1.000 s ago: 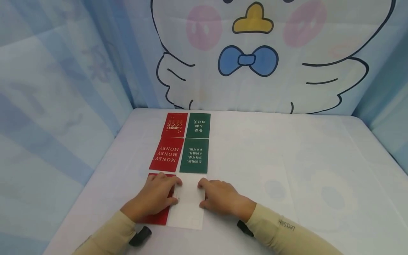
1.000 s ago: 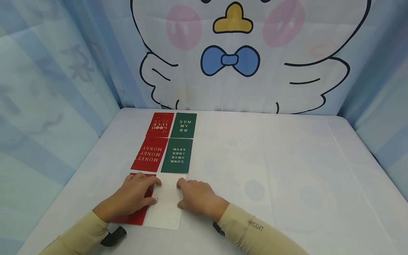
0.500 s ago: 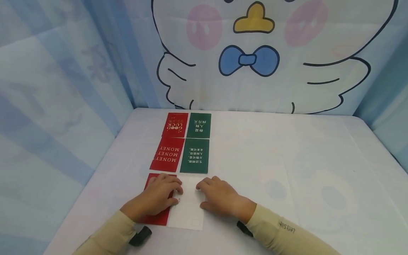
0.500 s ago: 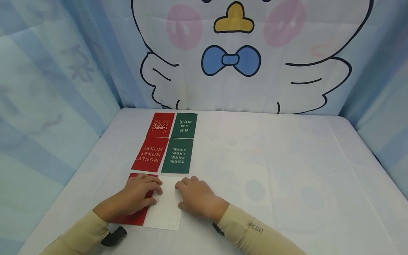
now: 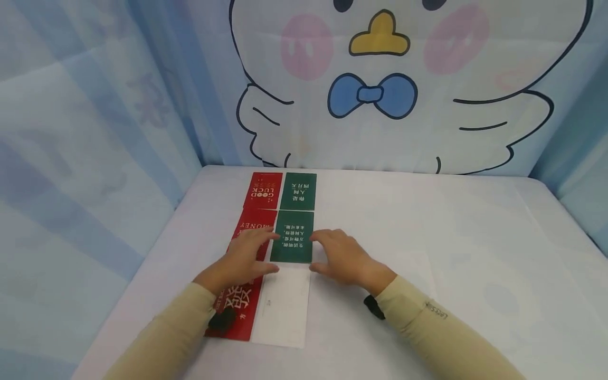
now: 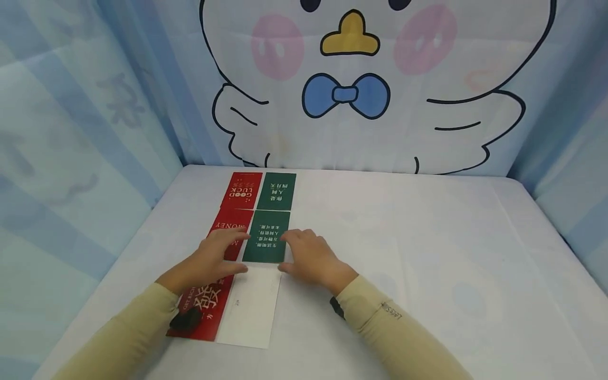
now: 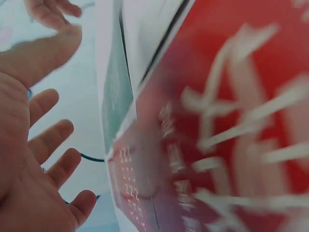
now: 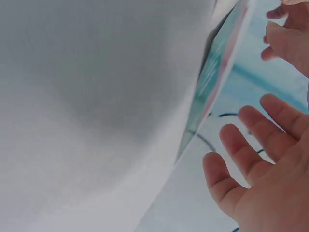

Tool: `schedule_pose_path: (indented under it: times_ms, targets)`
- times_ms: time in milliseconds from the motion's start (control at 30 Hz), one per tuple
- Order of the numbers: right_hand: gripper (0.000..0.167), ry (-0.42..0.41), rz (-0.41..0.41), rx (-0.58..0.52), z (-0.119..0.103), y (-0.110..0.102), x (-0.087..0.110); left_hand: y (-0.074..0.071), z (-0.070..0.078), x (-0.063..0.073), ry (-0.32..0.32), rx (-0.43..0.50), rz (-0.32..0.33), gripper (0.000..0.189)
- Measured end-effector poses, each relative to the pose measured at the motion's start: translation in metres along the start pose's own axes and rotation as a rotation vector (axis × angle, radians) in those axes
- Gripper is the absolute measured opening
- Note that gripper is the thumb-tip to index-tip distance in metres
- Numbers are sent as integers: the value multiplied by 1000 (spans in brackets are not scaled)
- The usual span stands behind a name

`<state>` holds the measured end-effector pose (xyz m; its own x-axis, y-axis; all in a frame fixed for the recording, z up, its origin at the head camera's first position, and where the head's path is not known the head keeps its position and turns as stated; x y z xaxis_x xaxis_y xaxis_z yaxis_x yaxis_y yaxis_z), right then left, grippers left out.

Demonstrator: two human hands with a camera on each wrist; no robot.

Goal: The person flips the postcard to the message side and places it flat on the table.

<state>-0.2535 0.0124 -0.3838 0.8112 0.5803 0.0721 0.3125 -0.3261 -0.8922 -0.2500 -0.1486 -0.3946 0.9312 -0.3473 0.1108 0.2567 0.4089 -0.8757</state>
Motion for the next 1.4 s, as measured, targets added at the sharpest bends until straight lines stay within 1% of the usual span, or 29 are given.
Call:
schedule_pose_path:
  times_ms: [67,167,233,300,433,567,633,700,767,867,967,1033,1100,1233,1300,1367,1400]
  targets:
    - [61,17,-12,14,7,-1,-10,-1,-1,-15,2,-20,-17,88]
    - [72,40,-43,14,13,3,-21,3,-1,-32,0,-43,-54,92]
    - [78,56,-60,2,16,6,-26,7,-1,-40,-10,-49,-74,93]
    - [81,76,-71,-11,19,9,-30,10,-3,-44,-40,-50,-84,93]
    - [84,103,-97,-30,23,18,-37,16,-9,-47,-97,-72,-89,91]
    - [84,126,-126,-20,26,24,-41,17,-11,-47,-113,-68,-88,89]
    - [83,128,-135,-14,26,25,-42,16,-11,-47,-107,-59,-87,87]
    - [80,105,-133,-7,24,24,-43,16,-10,-47,-99,-47,-92,85]
    - [74,65,-121,18,20,23,-44,16,-10,-46,-88,-45,-100,82]
    - [62,-2,-84,63,13,19,-43,17,-10,-45,-78,-41,-115,81]
    - [53,-36,-41,106,7,13,-42,16,-11,-45,-75,-22,-112,78]
    - [50,-33,-18,108,6,10,-42,13,-12,-45,-71,4,-91,74]
    - [47,-16,3,85,8,8,-42,9,-13,-46,-62,31,-55,67]
    - [41,24,48,-15,16,1,-41,0,-15,-43,-71,115,56,55]
    - [40,32,80,-79,18,-5,-40,-7,-16,-40,-81,154,120,54]
    - [39,20,133,-130,19,-13,-37,-14,-14,-35,-69,189,190,54]
    - [39,8,171,-152,18,-19,-36,-19,-11,-33,-50,193,228,53]
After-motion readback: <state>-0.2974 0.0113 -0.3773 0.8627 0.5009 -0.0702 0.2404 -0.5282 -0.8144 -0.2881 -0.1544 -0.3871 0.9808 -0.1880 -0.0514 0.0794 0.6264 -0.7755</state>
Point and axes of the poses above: each hand's wrist, its own x-axis away from the middle knuckle, its own y-axis out of the palm, z = x × y, the point moved 10 cm from there along -x, towards the middle knuckle, and after that the axes turned 4 degrees about -z, right-handed, at the moved point
